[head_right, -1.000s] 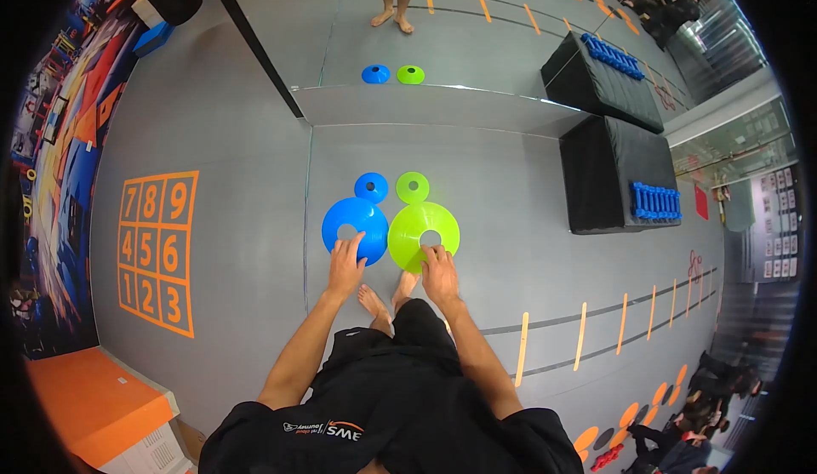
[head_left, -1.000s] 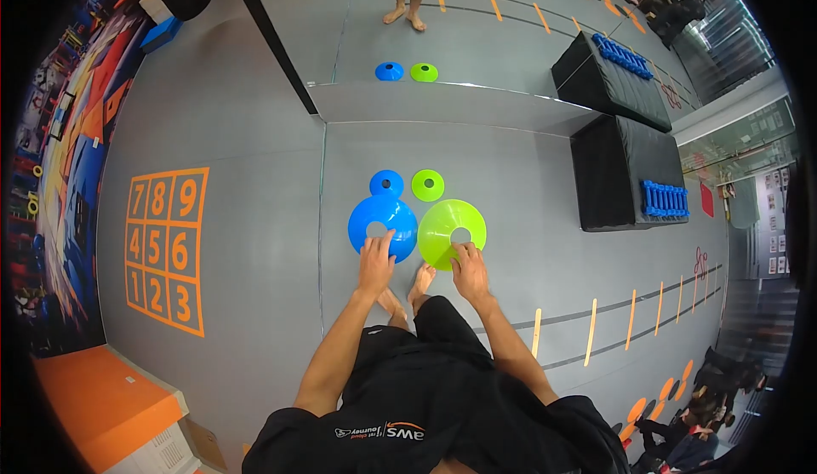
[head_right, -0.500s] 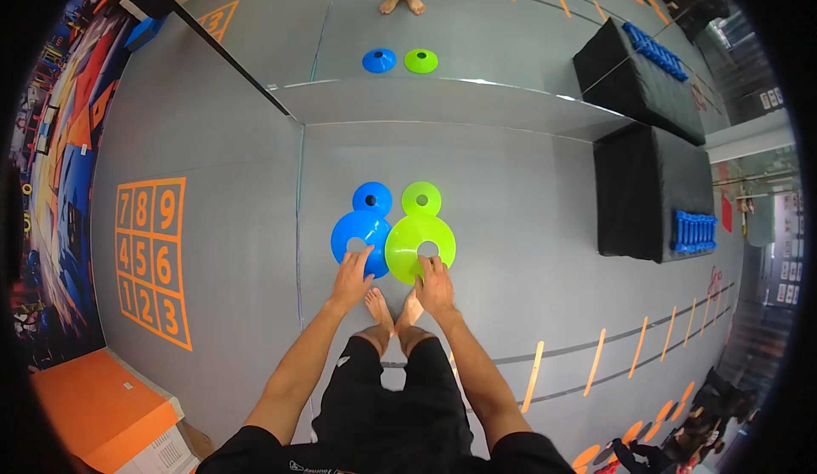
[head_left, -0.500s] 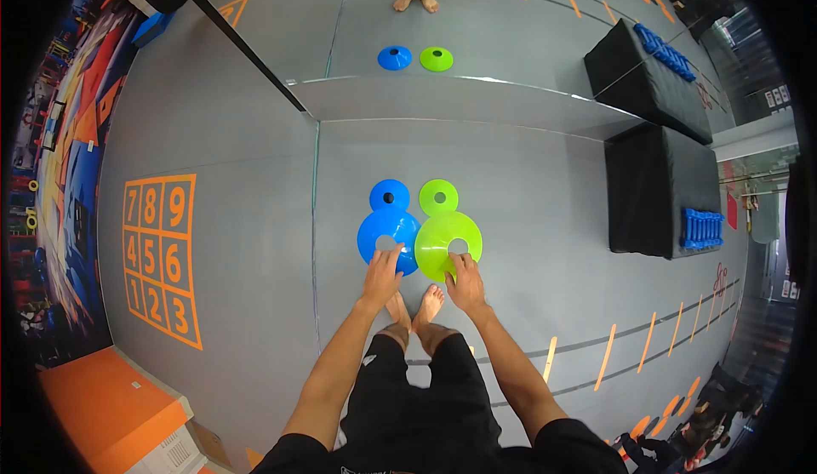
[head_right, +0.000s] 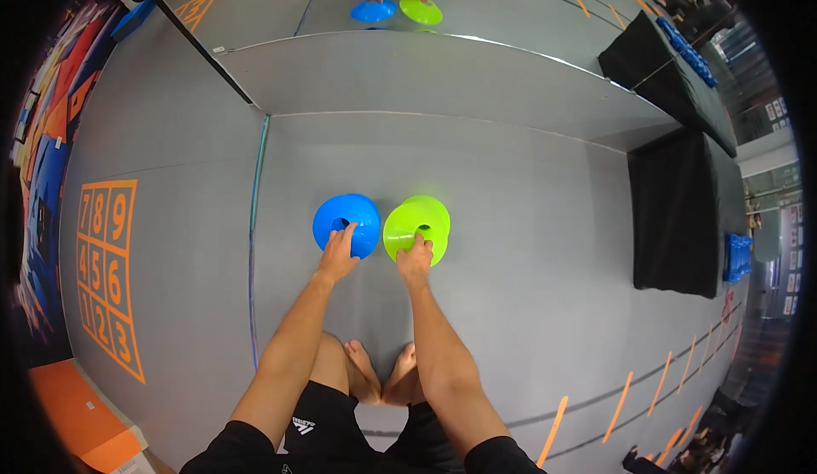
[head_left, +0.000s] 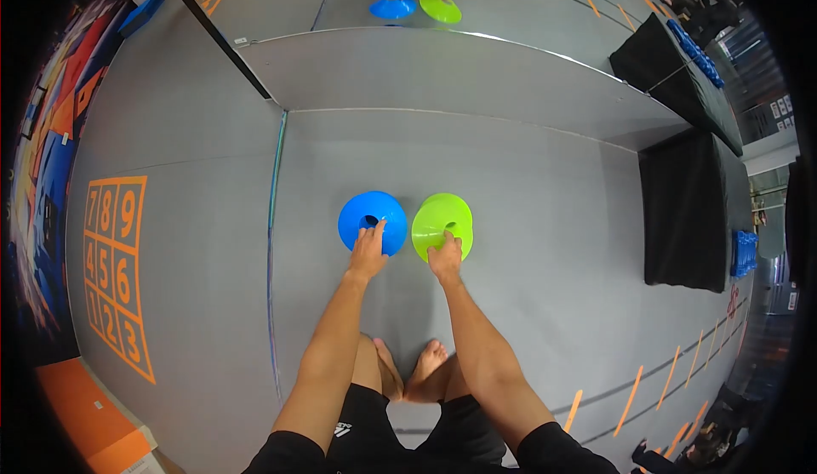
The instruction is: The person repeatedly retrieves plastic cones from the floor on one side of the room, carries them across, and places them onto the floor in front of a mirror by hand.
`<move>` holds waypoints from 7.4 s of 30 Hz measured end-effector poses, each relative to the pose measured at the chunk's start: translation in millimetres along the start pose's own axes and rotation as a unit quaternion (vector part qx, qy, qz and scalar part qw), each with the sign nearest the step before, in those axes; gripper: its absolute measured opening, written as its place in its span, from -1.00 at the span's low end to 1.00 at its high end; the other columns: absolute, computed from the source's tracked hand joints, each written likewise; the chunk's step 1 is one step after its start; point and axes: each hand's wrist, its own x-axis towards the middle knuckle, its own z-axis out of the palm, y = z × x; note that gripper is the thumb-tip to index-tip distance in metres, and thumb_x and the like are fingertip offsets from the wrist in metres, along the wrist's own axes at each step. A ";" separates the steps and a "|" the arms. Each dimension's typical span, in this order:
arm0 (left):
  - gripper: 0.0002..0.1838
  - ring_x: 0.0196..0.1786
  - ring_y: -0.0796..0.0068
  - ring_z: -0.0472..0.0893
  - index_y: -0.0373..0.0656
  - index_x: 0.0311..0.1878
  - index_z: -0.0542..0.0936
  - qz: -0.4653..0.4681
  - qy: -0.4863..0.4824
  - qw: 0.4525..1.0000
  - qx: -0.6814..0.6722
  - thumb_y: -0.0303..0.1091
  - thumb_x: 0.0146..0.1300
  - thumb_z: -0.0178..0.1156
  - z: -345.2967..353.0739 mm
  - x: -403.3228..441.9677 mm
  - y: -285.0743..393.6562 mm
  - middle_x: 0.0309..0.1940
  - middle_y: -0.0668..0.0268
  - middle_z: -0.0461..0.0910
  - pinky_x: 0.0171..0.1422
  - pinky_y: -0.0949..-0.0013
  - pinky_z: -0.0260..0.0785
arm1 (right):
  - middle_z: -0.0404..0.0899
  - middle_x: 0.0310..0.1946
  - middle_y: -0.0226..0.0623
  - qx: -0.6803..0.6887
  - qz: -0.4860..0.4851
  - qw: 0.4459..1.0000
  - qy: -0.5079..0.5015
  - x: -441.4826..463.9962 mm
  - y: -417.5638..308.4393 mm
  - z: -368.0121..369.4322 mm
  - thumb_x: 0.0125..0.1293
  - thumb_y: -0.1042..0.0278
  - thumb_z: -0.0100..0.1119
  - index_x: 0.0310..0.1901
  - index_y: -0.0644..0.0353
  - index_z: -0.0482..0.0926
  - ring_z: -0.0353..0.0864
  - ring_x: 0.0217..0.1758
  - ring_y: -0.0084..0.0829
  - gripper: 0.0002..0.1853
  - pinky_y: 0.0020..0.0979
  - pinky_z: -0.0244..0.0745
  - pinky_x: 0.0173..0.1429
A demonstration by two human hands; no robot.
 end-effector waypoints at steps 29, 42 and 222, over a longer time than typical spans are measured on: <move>0.05 0.60 0.02 0.19 -0.14 0.60 0.12 -0.117 -0.163 0.977 -0.077 -0.30 0.03 0.44 24.4 73.7 -54.1 0.55 0.03 0.21 0.67 0.05 0.10 | 0.28 0.43 0.02 0.052 0.119 0.976 -0.174 84.2 17.7 28.7 0.26 0.24 0.33 0.56 0.14 0.16 0.31 0.50 -0.06 -0.14 -0.08 0.48 0.38; 0.09 0.55 -0.11 0.20 -0.24 0.55 0.17 -0.005 0.000 0.980 -0.197 -0.17 0.01 0.57 -157.3 -177.4 112.3 0.50 -0.09 0.24 0.62 -0.03 0.11 | 0.23 0.42 0.14 -0.063 -0.129 0.984 -0.109 -155.4 -67.4 -212.5 0.14 0.31 0.39 0.52 0.12 0.15 0.38 0.41 0.19 -0.09 0.00 0.46 0.41; 0.06 0.58 0.06 0.22 -0.22 0.58 0.07 0.849 -0.406 -0.257 0.219 -0.21 0.09 0.48 1263.5 -2144.3 613.2 0.56 0.08 0.15 0.47 -0.11 0.31 | -0.33 0.70 -0.27 0.477 0.752 0.248 0.382 -1901.1 1442.4 -49.4 0.20 0.45 0.22 0.65 0.06 -0.26 0.19 0.59 0.08 0.09 -0.09 0.32 0.57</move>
